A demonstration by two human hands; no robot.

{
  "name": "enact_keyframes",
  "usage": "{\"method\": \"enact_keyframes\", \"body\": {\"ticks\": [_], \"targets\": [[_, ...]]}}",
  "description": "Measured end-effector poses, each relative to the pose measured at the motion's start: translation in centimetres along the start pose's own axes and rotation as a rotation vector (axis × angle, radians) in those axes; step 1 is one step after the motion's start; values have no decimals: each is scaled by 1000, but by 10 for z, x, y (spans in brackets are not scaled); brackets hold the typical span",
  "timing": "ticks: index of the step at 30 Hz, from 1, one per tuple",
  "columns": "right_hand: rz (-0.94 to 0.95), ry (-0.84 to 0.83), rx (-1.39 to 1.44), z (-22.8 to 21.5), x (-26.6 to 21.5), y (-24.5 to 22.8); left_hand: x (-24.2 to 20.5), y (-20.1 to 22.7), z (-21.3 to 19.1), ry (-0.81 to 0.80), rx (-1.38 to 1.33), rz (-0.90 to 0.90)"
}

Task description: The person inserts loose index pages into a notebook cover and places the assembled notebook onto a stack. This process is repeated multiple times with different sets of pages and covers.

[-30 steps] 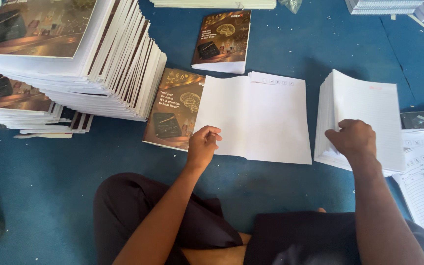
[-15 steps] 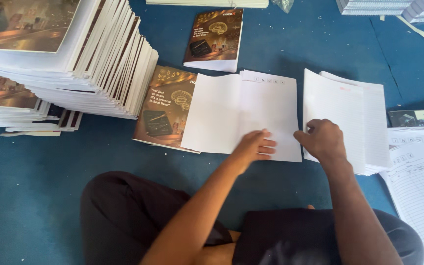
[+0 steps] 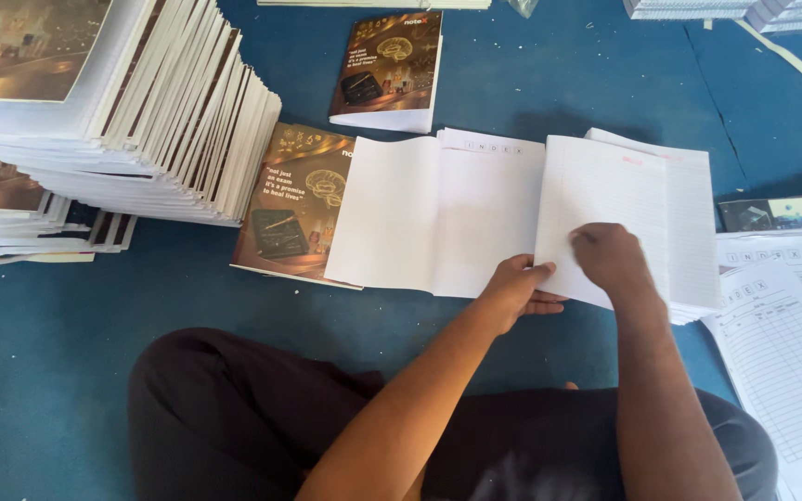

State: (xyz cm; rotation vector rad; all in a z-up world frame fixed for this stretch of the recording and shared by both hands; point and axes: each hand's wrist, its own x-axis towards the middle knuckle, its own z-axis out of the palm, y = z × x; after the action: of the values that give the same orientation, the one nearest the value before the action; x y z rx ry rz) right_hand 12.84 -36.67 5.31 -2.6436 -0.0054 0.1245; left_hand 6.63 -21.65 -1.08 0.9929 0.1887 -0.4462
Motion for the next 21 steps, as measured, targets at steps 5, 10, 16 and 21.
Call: {"method": "enact_keyframes", "body": {"ticks": [5, 10, 16, 21], "targets": [[283, 55, -247, -18, 3, 32, -4, 9, 6, 73, 24, 17], [477, -35, -153, -35, 8, 55, -14, 12, -5, 9, -89, 27], [561, -86, 18, -41, 10, 62, -25, 17, -18, 15, -122, 6], [493, -33, 269, -48, 4, 58, -29, 18, -19, 79, 15, 26]]}}
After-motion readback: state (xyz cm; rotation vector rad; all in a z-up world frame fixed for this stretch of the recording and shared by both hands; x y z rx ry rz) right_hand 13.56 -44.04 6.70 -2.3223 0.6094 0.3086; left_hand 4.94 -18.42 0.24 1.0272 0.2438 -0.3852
